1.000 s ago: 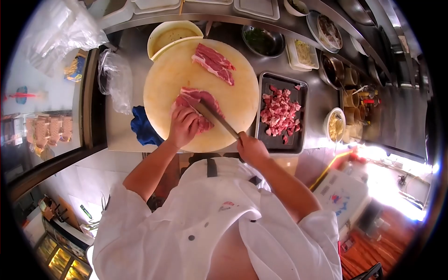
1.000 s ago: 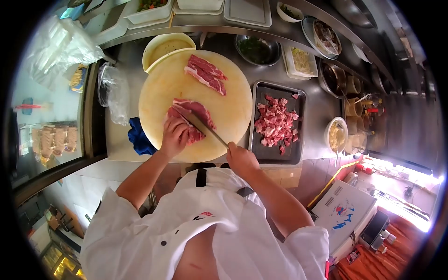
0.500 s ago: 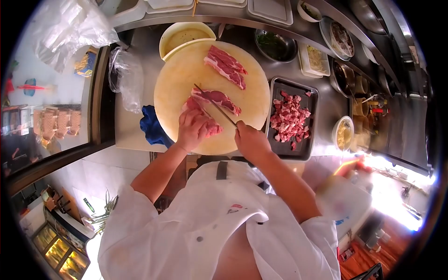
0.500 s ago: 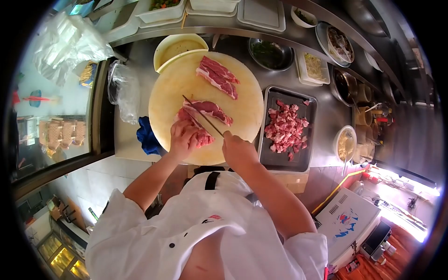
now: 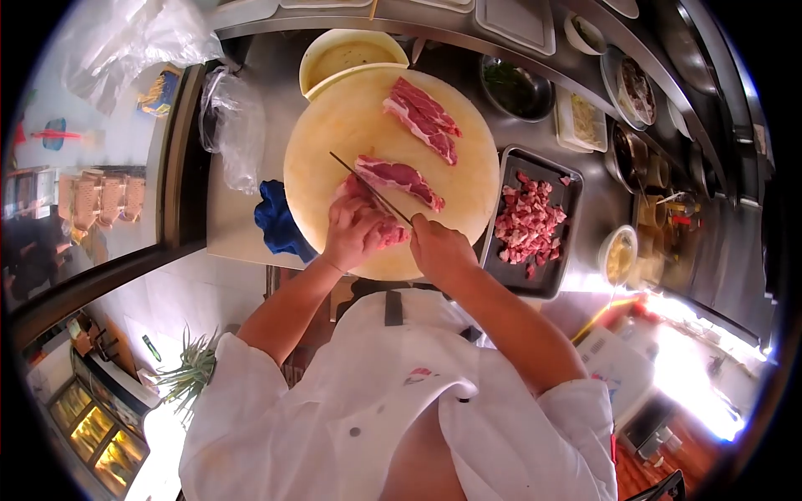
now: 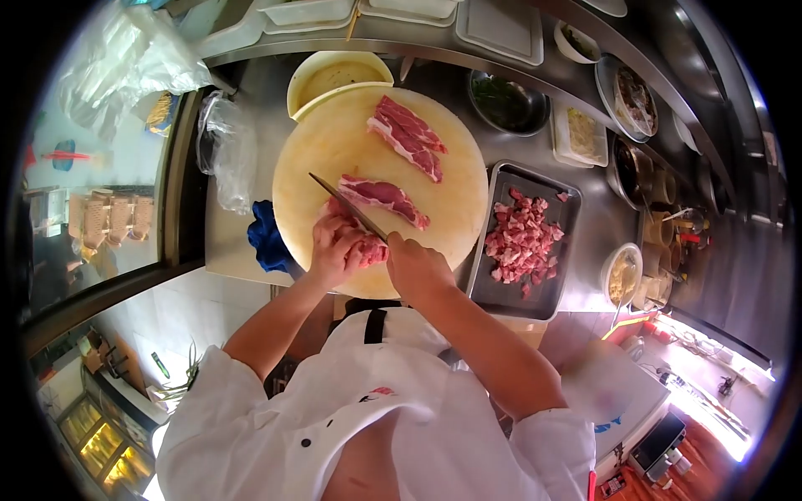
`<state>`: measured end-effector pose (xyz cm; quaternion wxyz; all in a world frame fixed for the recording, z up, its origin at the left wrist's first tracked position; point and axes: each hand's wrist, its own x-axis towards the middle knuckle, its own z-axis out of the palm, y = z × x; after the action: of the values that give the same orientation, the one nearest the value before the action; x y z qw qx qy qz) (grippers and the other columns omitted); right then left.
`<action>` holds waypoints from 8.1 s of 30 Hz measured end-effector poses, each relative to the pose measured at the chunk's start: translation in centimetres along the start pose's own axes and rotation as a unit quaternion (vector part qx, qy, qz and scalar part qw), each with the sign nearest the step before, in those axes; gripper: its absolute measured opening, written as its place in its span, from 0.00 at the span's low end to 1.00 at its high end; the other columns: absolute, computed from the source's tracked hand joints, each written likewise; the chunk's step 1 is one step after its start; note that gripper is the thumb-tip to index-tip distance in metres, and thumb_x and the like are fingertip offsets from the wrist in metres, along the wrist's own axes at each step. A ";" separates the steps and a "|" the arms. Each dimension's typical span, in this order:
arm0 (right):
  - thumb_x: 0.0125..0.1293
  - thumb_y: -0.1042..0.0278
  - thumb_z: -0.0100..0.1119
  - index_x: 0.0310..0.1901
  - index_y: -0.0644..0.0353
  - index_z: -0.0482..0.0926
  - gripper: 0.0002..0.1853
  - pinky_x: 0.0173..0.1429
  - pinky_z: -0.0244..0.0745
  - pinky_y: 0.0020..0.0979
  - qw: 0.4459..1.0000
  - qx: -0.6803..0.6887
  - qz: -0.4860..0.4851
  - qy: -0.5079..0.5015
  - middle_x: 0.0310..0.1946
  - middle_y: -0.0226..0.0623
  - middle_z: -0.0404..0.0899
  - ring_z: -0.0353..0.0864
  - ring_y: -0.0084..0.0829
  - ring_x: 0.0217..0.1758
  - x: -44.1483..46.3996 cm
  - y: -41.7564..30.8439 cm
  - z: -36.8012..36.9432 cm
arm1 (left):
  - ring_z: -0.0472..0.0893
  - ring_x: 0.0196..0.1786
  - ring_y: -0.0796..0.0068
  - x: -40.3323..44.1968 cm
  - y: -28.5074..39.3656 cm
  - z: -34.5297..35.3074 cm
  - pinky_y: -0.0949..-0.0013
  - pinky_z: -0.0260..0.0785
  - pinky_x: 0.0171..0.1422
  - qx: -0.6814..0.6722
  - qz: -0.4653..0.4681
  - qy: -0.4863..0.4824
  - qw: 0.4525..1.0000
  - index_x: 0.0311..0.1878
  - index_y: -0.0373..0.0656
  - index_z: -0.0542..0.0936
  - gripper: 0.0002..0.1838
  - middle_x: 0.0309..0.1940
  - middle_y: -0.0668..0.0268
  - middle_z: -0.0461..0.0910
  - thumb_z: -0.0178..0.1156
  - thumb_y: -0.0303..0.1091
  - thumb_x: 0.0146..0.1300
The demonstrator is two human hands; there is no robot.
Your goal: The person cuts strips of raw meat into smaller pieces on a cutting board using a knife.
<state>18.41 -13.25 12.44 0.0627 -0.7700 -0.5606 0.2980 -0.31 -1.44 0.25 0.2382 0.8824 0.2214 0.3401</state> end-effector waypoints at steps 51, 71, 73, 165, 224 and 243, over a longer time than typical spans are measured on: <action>0.73 0.73 0.58 0.57 0.65 0.70 0.14 0.45 0.88 0.51 0.995 -0.005 0.064 -0.082 0.37 0.49 0.86 0.92 0.53 0.40 -6.4 -3.3 -2.3 | 0.75 0.66 0.44 0.3 -1.1 -0.4 0.44 0.70 0.72 0.012 0.071 -0.029 0.997 0.52 0.49 0.86 0.15 0.57 0.59 0.81 0.72 0.31 0.60; 0.76 0.71 0.52 0.56 0.66 0.69 0.12 0.52 0.84 0.57 0.992 0.090 0.051 -0.076 0.39 0.60 0.88 0.90 0.63 0.44 0.2 -3.7 -0.9 | 0.75 0.65 0.41 0.8 -1.6 -0.5 0.37 0.64 0.78 -0.012 0.085 -0.053 0.995 0.52 0.44 0.84 0.14 0.56 0.57 0.79 0.71 0.35 0.65; 0.76 0.71 0.52 0.55 0.66 0.69 0.12 0.53 0.84 0.58 0.992 0.082 0.050 -0.077 0.39 0.61 0.88 0.90 0.63 0.45 0.2 -3.8 -0.9 | 0.75 0.65 0.41 0.4 -1.8 -0.2 0.36 0.64 0.78 -0.010 0.079 -0.052 0.995 0.51 0.44 0.84 0.14 0.55 0.57 0.79 0.70 0.36 0.65; 0.79 0.61 0.55 0.50 0.59 0.74 0.10 0.44 0.81 0.63 0.993 0.083 0.086 0.016 0.30 0.58 0.85 0.87 0.64 0.36 -5.3 6.3 2.6 | 0.75 0.66 0.49 1.0 1.4 -5.2 0.47 0.69 0.71 0.063 -0.012 -0.201 0.978 0.57 0.45 0.84 0.28 0.57 0.58 0.77 0.78 0.32 0.49; 0.79 0.51 0.52 0.52 0.59 0.79 0.18 0.58 0.80 0.64 0.992 0.105 0.007 -0.070 0.42 0.65 0.87 0.87 0.68 0.48 -15.0 17.7 1.0 | 0.88 0.43 0.58 2.4 5.2 -7.5 0.59 0.83 0.52 0.041 -0.350 -0.066 0.934 0.51 0.41 0.83 0.18 0.40 0.66 0.86 0.76 0.33 0.60; 0.77 0.59 0.59 0.48 0.62 0.78 0.13 0.49 0.81 0.62 0.988 0.132 0.073 0.027 0.34 0.60 0.87 0.87 0.66 0.40 -12.7 11.6 2.9 | 0.89 0.51 0.63 15.7 0.6 -13.0 0.61 0.81 0.58 -0.127 -0.319 -0.391 0.854 0.55 0.42 0.85 0.22 0.47 0.58 0.90 0.73 0.39 0.57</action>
<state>23.97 -29.57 10.01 0.1566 -0.8018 -0.4567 0.3522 1.17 10.25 16.90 0.5104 0.7857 0.3340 -0.1028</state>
